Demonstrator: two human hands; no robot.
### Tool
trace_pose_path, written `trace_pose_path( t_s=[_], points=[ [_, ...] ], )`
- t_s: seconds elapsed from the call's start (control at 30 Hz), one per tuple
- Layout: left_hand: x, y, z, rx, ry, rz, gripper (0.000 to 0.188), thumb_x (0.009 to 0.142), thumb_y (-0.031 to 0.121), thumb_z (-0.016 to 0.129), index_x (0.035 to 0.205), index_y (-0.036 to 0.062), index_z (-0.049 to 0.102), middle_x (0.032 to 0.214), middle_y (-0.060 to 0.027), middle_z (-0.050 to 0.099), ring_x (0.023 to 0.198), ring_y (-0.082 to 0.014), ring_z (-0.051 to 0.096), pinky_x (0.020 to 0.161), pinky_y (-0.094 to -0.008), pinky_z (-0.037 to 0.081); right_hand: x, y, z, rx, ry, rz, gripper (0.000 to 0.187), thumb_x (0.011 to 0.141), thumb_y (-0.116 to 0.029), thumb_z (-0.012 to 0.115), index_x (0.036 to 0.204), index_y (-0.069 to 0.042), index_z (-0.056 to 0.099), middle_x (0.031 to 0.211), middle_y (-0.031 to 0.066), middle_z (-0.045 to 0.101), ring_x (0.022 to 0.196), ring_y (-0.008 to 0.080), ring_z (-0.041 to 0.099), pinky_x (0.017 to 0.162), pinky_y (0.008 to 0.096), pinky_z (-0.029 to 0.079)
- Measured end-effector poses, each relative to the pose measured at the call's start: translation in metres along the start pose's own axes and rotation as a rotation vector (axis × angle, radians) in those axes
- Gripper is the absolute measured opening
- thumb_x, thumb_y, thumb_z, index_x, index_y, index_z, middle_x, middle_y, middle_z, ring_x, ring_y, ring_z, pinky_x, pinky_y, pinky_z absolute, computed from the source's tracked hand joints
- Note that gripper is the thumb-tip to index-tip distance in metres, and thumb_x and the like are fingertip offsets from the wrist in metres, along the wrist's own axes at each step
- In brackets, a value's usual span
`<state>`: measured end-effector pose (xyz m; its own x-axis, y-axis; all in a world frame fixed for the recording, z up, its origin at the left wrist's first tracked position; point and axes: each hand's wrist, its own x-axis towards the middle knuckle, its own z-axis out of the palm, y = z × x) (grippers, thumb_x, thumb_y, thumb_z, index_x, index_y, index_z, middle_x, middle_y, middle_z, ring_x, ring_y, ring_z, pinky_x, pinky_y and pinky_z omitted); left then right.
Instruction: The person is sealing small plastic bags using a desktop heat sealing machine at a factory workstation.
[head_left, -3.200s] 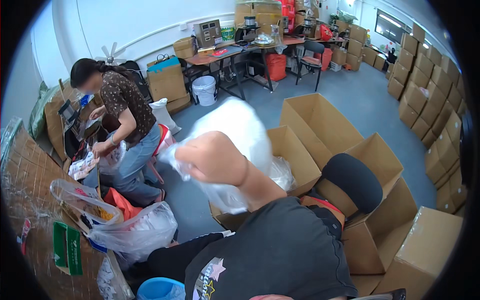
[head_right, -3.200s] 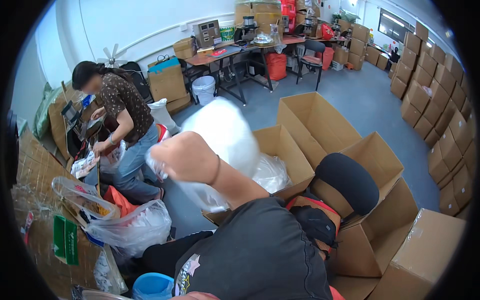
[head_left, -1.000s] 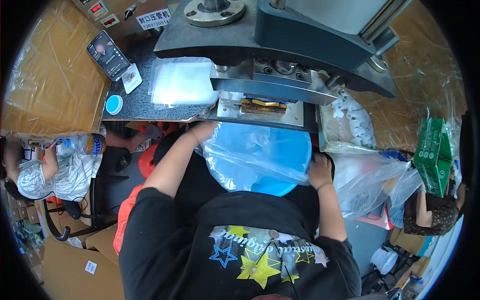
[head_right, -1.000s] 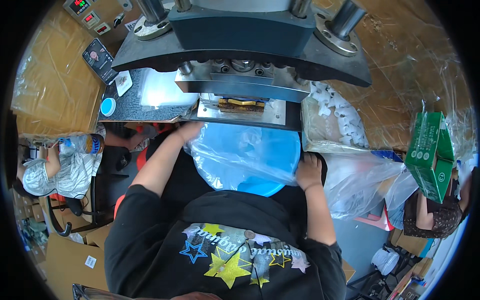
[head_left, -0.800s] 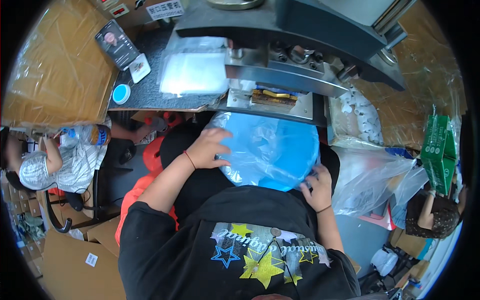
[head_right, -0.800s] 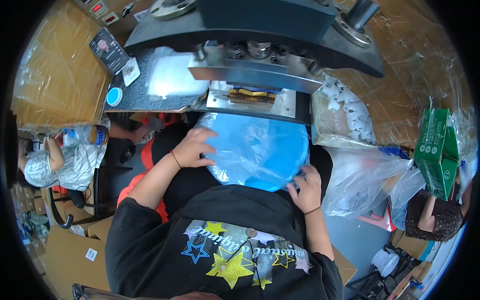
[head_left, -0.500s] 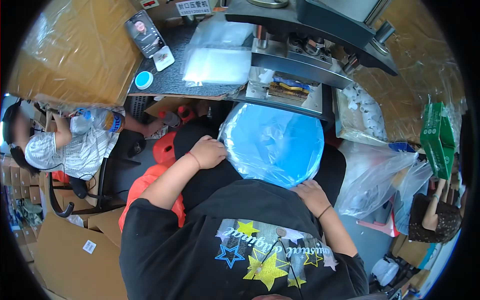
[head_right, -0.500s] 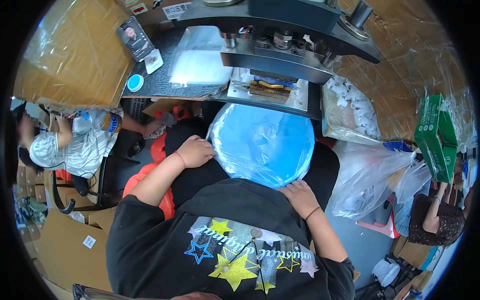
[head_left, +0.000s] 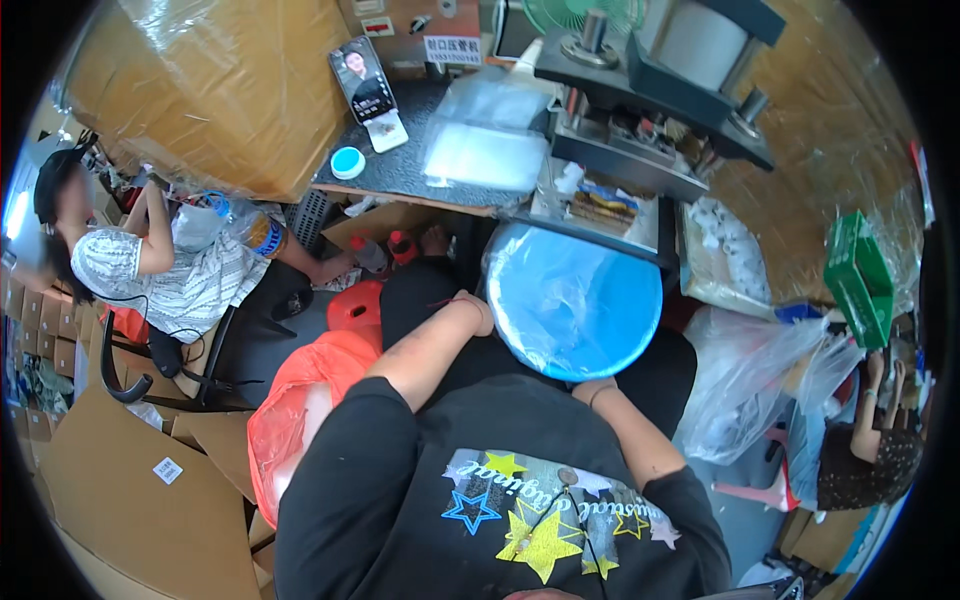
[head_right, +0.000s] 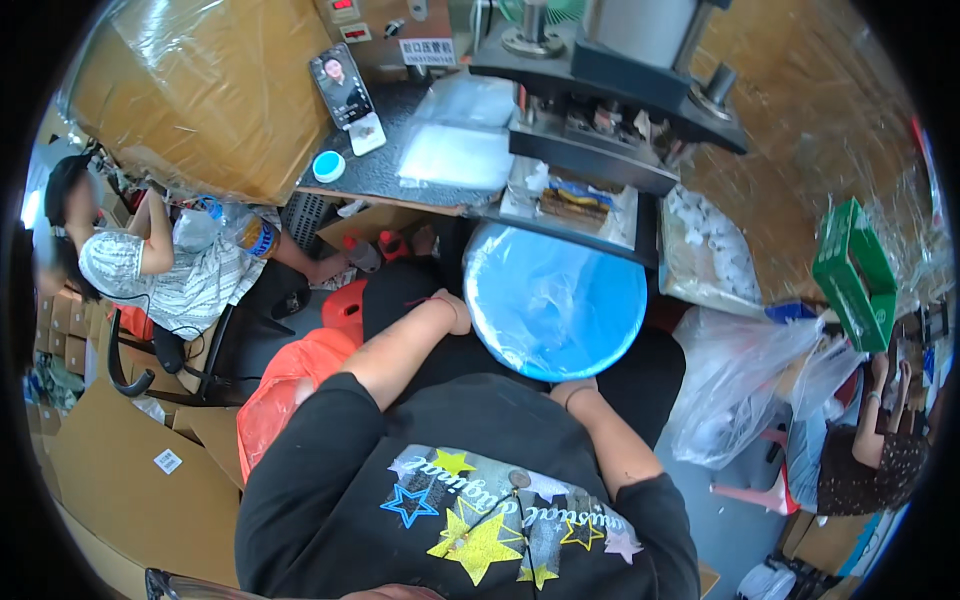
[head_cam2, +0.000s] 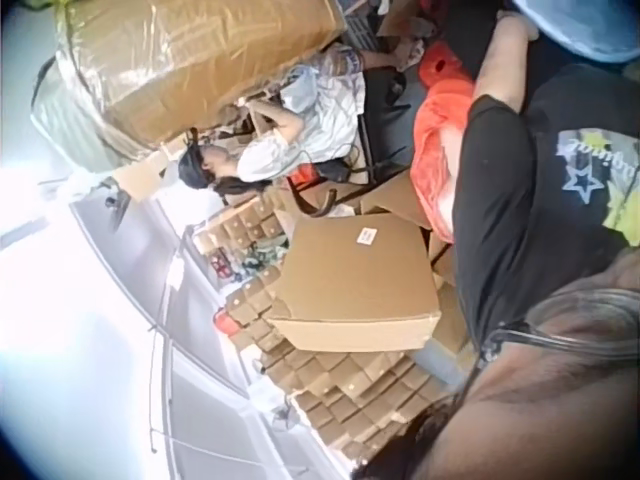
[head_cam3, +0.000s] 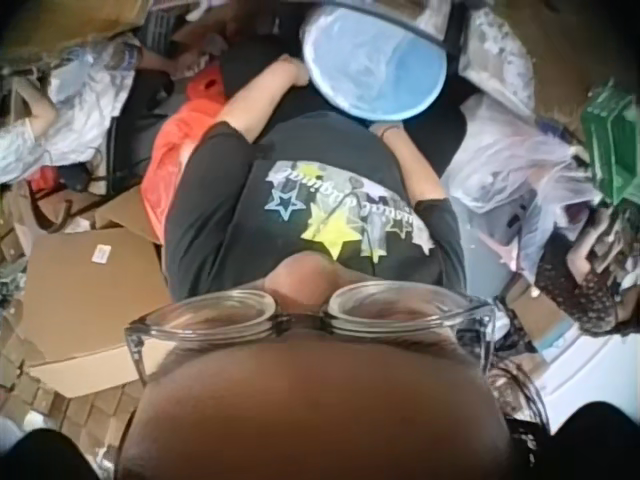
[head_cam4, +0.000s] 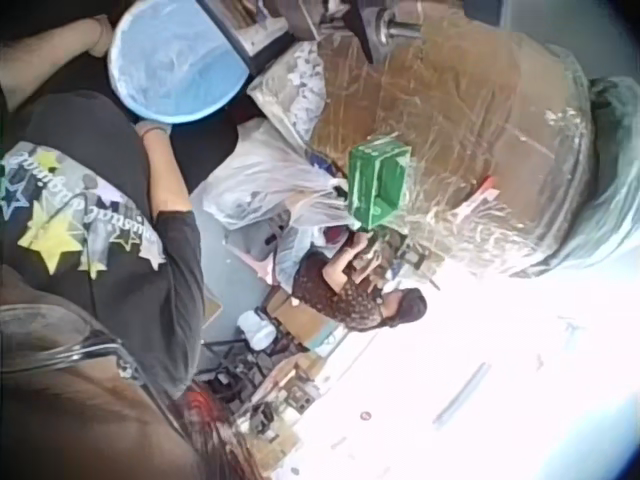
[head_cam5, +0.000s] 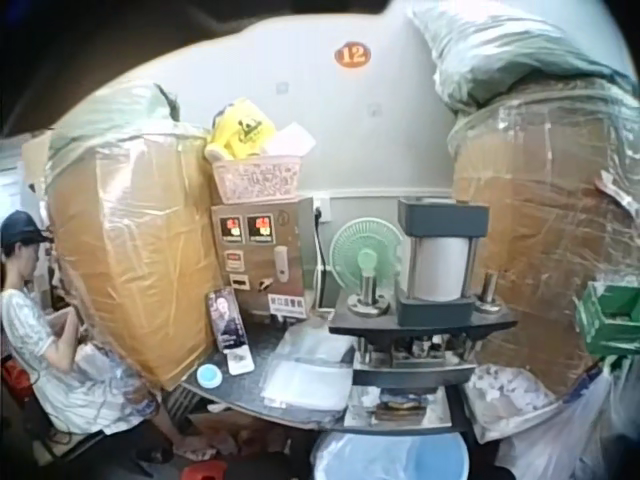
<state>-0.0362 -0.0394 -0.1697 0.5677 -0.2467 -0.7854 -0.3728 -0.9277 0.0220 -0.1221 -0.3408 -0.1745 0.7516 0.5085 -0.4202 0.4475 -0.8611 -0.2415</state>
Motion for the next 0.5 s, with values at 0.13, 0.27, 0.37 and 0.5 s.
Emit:
trace_pose_path(
  t_s=[0.13, 0.27, 0.37, 0.5],
  points=[
    [-0.072, -0.008, -0.043, -0.274, 0.255, 0.169, 0.032, 0.092, 0.029, 0.054, 0.111, 0.0113, 0.073, 0.108, -0.0179, 0.071, 0.103, -0.0343, 0.068, 0.084, -0.0468, 0.052, -0.028, 0.032, -0.003, 0.489, -0.337, -0.15, 0.032, 0.096, -0.029, 0.056, 0.12, -0.013, 0.069, 0.13, 0.0161, 0.063, 0.125, 0.0305, 0.057, 0.107, 0.0378, 0.043],
    [-0.172, -0.044, -0.108, -0.768, 1.02, 0.102, 0.03, 0.088, 0.028, 0.061, 0.1, 0.0016, 0.07, 0.1, -0.02, 0.07, 0.094, -0.0385, 0.065, 0.085, -0.045, 0.05, -0.08, 0.026, -0.04, 0.531, 0.123, -0.088, 0.03, 0.096, -0.029, 0.059, 0.113, -0.006, 0.069, 0.107, 0.0174, 0.071, 0.102, 0.035, 0.066, 0.09, 0.0417, 0.051],
    [-0.143, -0.098, -0.134, -0.62, 1.52, -0.177, 0.044, 0.086, 0.031, 0.065, 0.122, 0.0059, 0.063, 0.106, -0.0213, 0.068, 0.102, -0.0392, 0.063, 0.09, -0.0475, 0.048, -0.066, 0.027, -0.043, 0.477, 0.115, -0.144, 0.03, 0.095, -0.028, 0.06, 0.111, -0.005, 0.069, 0.105, 0.0174, 0.071, 0.098, 0.0356, 0.067, 0.087, 0.0422, 0.052],
    [-0.108, -0.108, -0.173, -0.553, 1.15, -0.675, 0.081, 0.079, 0.035, 0.072, 0.148, 0.0126, 0.036, 0.121, -0.022, 0.062, 0.11, -0.0404, 0.06, 0.097, -0.0527, 0.045, -0.043, 0.036, -0.034, 0.396, -0.012, -0.122, 0.031, 0.094, -0.037, 0.058, 0.098, -0.01, 0.073, 0.093, 0.0147, 0.071, 0.09, 0.0343, 0.068, 0.08, 0.0426, 0.053]
  ],
)
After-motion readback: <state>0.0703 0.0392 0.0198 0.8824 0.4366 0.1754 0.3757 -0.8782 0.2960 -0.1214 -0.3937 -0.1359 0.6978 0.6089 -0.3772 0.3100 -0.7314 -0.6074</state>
